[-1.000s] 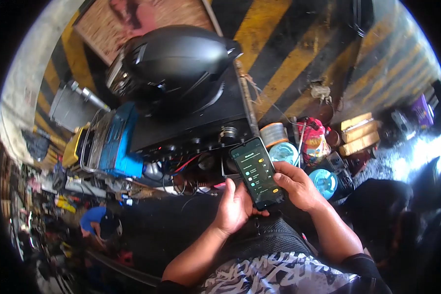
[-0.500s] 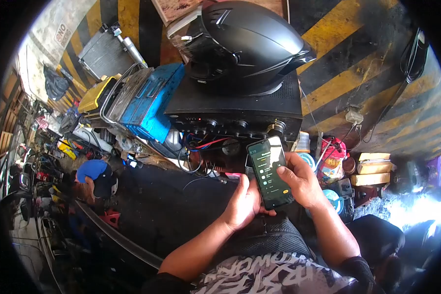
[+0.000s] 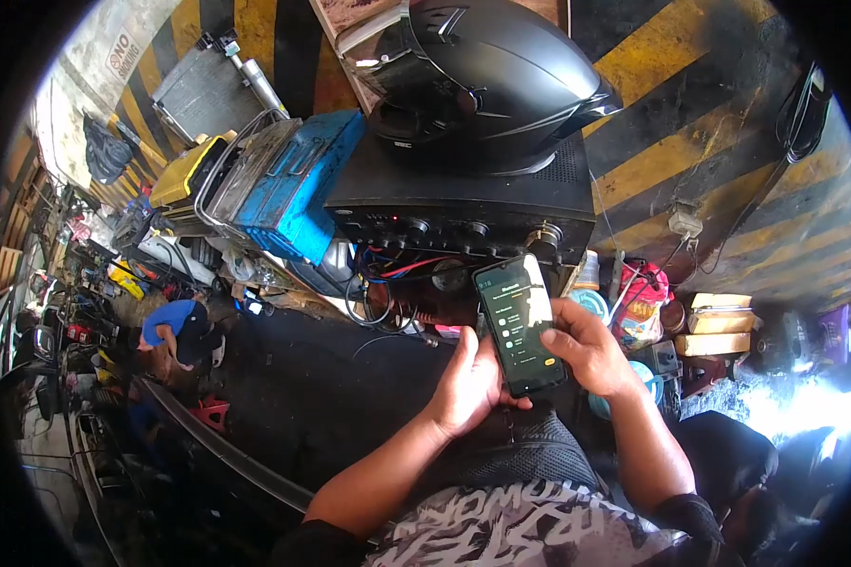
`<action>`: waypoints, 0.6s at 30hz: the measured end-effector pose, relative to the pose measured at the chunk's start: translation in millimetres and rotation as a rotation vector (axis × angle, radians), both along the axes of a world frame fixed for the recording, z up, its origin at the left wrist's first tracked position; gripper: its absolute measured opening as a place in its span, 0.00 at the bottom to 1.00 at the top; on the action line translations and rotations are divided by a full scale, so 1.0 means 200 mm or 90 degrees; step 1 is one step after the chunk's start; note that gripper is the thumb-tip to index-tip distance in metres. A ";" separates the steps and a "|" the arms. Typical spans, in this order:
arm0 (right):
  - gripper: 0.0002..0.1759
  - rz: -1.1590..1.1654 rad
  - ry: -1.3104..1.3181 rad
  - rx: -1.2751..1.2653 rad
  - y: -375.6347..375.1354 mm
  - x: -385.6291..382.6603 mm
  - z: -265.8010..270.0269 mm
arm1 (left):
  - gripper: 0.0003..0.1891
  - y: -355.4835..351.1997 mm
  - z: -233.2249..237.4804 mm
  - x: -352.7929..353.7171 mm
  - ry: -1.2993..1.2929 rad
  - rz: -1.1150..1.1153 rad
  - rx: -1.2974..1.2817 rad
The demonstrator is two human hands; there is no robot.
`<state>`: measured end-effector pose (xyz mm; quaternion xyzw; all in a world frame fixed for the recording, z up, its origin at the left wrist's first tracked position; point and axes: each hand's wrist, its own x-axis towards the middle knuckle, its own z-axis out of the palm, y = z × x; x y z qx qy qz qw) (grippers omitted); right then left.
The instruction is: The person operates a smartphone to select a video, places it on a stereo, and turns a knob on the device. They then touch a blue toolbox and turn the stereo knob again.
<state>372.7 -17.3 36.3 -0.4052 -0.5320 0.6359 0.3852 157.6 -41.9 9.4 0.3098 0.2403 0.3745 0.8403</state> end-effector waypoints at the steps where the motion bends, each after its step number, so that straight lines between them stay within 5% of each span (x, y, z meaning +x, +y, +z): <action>1: 0.25 0.026 0.001 0.000 -0.01 0.03 -0.04 | 0.54 0.00 0.00 0.00 -0.001 0.006 -0.005; 9: 0.38 0.080 0.022 0.009 -0.06 0.06 -0.03 | 0.53 -0.01 -0.02 0.00 -0.031 -0.008 -0.020; 18: 0.42 0.071 -0.028 0.054 -0.08 0.04 -0.04 | 0.53 -0.03 0.00 -0.02 -0.018 -0.005 -0.013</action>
